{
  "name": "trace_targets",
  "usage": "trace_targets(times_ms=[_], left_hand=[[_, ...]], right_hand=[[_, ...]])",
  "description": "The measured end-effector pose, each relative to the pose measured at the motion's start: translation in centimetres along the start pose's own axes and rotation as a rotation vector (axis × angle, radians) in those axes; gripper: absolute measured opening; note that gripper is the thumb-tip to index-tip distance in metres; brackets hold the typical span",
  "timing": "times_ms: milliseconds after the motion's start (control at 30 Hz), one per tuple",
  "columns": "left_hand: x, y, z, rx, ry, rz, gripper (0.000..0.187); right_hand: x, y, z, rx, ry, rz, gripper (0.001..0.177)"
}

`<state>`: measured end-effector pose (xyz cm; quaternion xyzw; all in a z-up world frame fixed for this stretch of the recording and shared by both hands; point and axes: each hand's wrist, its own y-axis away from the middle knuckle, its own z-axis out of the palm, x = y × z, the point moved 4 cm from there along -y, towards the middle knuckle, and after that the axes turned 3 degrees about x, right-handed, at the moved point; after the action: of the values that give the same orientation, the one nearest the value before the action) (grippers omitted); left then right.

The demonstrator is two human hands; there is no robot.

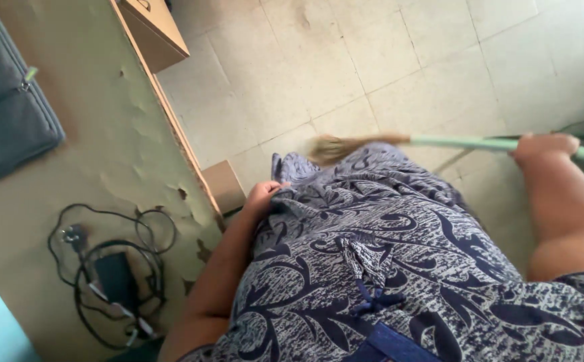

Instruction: Sweeping the floor of a room and hallway using a broom.

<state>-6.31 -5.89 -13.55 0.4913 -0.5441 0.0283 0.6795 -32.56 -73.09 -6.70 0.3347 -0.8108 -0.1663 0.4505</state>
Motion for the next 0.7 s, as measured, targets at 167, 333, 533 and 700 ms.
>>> trace_targets(times_ms=[167,333,533,700], left_hand=[[0.6,2.8,-1.1,-0.027,-0.061,-0.203,0.046],[0.2,1.4,-3.0,0.111,-0.088,0.027,0.050],[-1.6,0.5,-5.3,0.317,0.125,0.019,0.052],[-2.9,-0.4,-3.9,0.230,0.089,0.158,0.050]], right_hand=[[-5.6,2.5,-7.6,0.115,-0.117,0.143,0.043],[-7.6,12.7,-6.5,0.324,-0.090,-0.144,0.036],[-3.6,22.5,7.8,-0.300,-0.015,-0.518,0.039],[-4.7,19.7,10.1,-0.221,0.085,-0.459,0.034]])
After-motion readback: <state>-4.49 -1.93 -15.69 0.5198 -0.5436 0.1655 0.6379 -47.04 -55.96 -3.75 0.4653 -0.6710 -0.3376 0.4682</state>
